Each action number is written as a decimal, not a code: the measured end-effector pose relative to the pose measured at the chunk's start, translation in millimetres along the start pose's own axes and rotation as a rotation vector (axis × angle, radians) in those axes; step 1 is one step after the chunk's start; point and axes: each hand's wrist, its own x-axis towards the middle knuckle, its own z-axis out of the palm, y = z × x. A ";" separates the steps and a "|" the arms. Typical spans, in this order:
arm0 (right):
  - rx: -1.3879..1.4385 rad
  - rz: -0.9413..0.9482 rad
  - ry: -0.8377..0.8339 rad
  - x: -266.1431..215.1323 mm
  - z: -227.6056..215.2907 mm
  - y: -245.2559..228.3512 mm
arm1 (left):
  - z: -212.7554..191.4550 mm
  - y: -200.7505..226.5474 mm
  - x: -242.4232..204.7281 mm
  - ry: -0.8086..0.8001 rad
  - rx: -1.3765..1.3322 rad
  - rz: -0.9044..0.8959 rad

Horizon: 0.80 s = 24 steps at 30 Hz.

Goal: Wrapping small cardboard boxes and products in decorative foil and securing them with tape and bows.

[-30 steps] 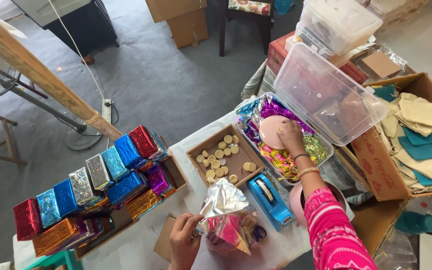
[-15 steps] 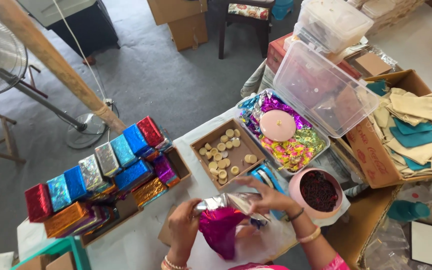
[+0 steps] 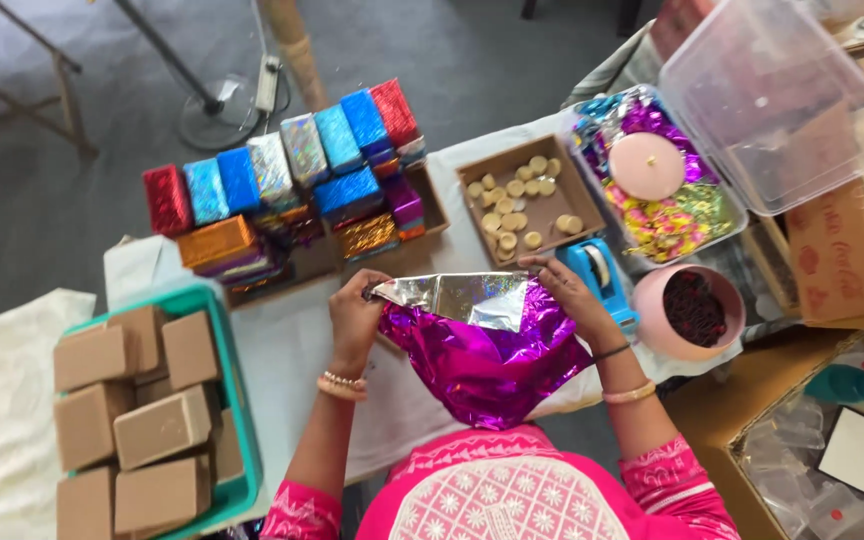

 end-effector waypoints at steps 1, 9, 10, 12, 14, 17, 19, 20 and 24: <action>0.053 0.033 -0.036 -0.8 11.5 -10.5 | -2.6 -8.3 1.0 0.026 0.031 0.001; -0.133 0.117 -0.187 11.8 77.2 -6.6 | -20.7 -96.8 -18.0 0.086 0.017 -0.155; -0.072 0.145 -0.160 18.4 77.5 6.7 | -22.3 -115.0 -19.7 0.096 0.026 -0.176; -0.087 0.150 -0.136 32.0 81.1 23.8 | -26.2 -146.0 -26.5 0.094 -0.013 -0.276; -0.099 0.156 -0.110 45.6 82.0 45.5 | -33.4 -166.4 -37.1 0.087 -0.050 -0.376; -0.325 0.026 -0.088 68.0 83.2 72.0 | -47.7 -177.4 -54.6 0.051 -0.159 -0.591; -0.545 -0.078 -0.039 78.9 88.8 75.9 | -54.8 -181.2 -66.7 0.023 0.074 -0.661; -0.547 -0.080 -0.041 85.8 94.4 72.6 | -50.1 -187.5 -69.8 0.026 0.071 -0.660; -0.642 -0.038 -0.073 99.9 121.2 71.9 | -23.1 -149.2 -83.2 0.203 0.409 0.197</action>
